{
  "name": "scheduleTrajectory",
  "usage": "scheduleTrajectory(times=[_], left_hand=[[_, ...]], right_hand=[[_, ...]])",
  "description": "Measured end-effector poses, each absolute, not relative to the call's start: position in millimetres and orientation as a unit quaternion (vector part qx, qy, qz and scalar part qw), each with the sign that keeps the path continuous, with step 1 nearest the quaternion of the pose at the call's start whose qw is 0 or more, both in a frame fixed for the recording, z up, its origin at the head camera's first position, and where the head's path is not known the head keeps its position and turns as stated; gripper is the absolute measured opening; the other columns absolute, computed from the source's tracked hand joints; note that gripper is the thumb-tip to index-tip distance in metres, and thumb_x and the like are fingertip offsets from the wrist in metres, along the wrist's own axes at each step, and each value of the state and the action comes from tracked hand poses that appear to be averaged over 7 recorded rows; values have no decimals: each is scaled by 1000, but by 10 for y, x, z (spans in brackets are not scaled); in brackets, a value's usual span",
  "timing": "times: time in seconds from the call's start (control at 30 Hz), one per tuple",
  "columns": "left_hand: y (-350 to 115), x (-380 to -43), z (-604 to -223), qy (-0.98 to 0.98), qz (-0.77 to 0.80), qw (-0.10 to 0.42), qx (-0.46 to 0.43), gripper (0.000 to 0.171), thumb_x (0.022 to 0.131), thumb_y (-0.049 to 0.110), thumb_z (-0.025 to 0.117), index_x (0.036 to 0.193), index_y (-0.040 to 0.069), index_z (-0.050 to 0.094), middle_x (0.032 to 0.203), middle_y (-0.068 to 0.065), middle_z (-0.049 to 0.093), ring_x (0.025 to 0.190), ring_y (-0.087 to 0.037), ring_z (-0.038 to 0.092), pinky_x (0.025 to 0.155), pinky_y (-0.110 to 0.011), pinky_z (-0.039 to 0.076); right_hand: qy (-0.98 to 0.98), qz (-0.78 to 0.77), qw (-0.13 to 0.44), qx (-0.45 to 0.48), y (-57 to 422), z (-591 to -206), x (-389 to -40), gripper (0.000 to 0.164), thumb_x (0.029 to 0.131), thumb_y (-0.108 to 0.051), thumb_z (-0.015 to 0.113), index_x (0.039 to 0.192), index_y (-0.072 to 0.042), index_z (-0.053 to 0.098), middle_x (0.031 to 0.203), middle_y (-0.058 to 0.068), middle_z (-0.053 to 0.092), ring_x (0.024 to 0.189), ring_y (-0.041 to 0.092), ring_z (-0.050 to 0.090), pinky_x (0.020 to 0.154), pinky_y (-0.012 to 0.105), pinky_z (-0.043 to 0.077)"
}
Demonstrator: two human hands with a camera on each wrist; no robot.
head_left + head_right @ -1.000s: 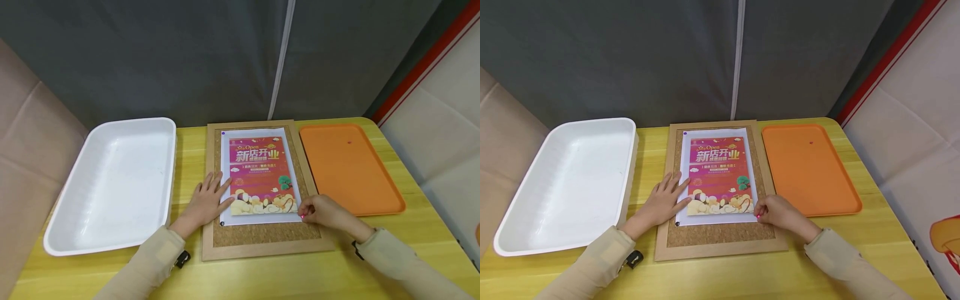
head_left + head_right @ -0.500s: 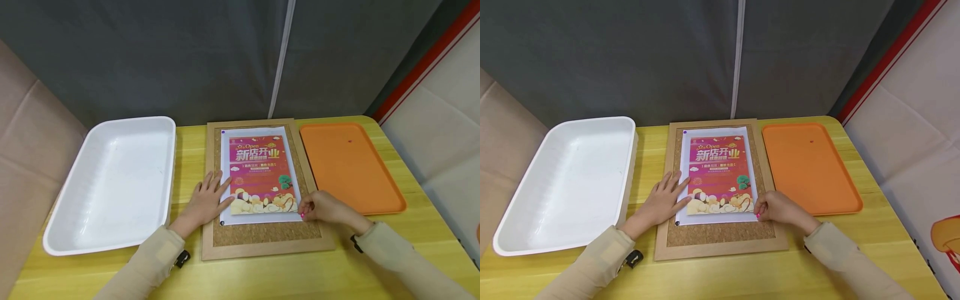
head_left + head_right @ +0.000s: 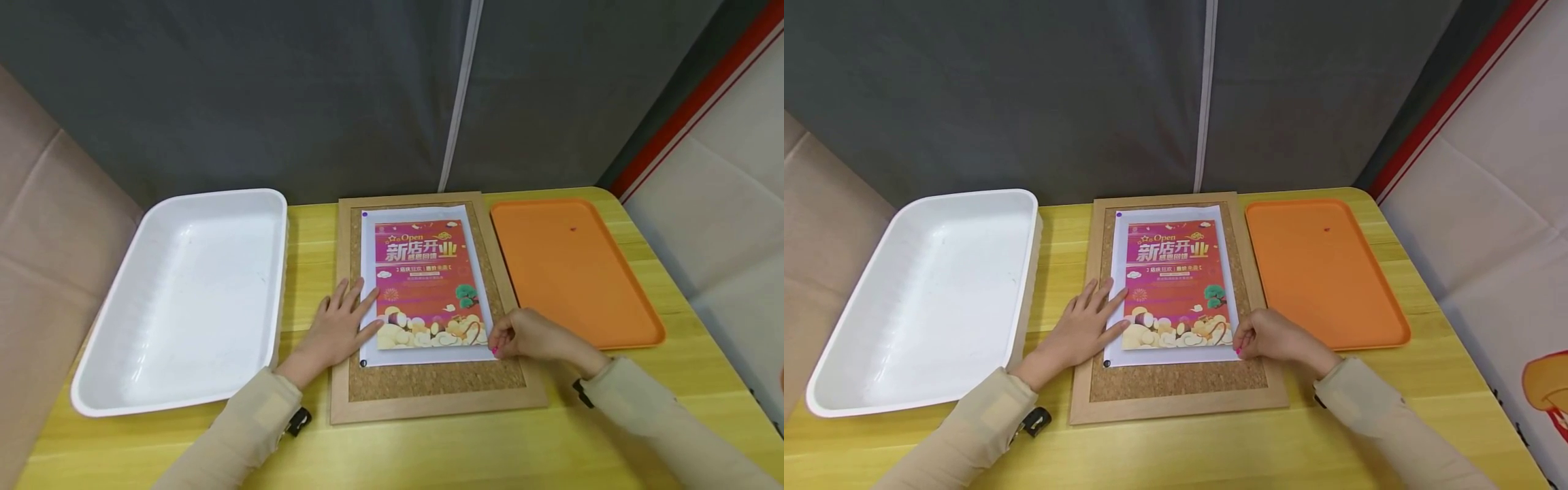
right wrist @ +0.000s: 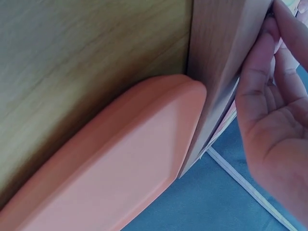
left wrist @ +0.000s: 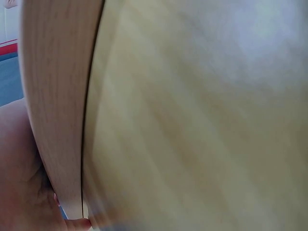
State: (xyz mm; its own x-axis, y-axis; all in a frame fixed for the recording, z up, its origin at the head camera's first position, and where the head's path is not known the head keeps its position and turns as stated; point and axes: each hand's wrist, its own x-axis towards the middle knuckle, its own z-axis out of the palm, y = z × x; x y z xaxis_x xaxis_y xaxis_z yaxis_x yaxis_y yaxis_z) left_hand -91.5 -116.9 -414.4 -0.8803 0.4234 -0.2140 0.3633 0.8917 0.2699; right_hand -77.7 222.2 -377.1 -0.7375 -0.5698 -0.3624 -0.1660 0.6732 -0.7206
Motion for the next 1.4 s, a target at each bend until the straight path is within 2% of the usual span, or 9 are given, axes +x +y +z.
scheduleTrajectory(times=[0.73,1.4], left_hand=[[-1173,-925,-4172,964,113,139,198,64,99,56,31,154,28,14,163,-8,3,150,-36,-1,117,-62,14],[-1172,-924,-4157,964,115,129,204,63,99,54,33,153,25,19,162,-11,7,149,-39,3,115,-63,16]], right_hand=[[871,-313,310,-218,2185,-3728,-838,6,78,1,71,76,-4,68,70,0,63,65,3,51,58,18,45],[870,-315,309,-220,2191,-3722,-835,7,78,0,70,76,-6,68,71,-1,64,66,3,50,59,18,44]])
